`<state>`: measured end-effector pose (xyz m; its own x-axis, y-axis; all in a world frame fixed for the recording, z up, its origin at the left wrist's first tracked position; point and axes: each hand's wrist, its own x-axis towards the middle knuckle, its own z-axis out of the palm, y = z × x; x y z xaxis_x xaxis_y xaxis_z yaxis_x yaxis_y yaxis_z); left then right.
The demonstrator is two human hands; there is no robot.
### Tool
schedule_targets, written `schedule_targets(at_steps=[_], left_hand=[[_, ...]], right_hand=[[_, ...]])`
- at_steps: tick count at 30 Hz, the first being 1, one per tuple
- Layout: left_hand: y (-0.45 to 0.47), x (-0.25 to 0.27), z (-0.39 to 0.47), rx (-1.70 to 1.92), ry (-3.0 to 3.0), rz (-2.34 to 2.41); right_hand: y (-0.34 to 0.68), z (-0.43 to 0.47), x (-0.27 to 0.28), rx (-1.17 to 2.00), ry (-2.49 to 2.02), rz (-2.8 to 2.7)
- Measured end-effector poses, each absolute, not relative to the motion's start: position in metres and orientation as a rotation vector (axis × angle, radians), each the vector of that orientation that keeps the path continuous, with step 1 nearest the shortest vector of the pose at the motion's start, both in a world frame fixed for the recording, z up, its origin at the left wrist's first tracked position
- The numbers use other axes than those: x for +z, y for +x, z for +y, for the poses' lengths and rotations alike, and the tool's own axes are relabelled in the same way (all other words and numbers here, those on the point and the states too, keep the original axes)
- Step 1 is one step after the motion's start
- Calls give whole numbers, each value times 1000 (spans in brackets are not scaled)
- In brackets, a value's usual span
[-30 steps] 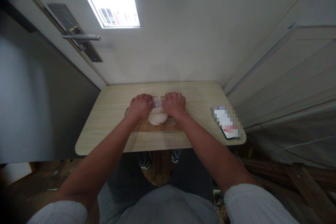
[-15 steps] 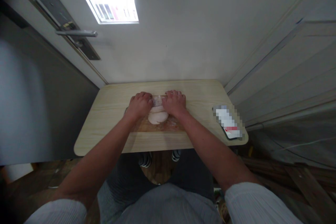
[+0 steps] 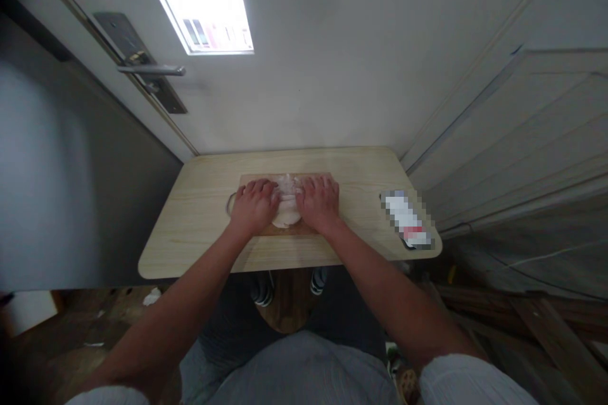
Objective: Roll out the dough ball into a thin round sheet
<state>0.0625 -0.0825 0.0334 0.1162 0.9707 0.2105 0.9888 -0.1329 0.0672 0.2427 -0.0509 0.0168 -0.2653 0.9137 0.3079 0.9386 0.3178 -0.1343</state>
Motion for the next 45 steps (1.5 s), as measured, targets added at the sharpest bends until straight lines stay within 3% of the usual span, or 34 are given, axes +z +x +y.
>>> schedule_targets(at_steps=[24,45], left_hand=[[76,30,-133,-403,-2317,-2026],[60,30,-86,-306,-2321,-2066]], right_hand=[[257,-107,-5,-88,-1606,-2182],[240,-60,19,-72,-1692,-2257]])
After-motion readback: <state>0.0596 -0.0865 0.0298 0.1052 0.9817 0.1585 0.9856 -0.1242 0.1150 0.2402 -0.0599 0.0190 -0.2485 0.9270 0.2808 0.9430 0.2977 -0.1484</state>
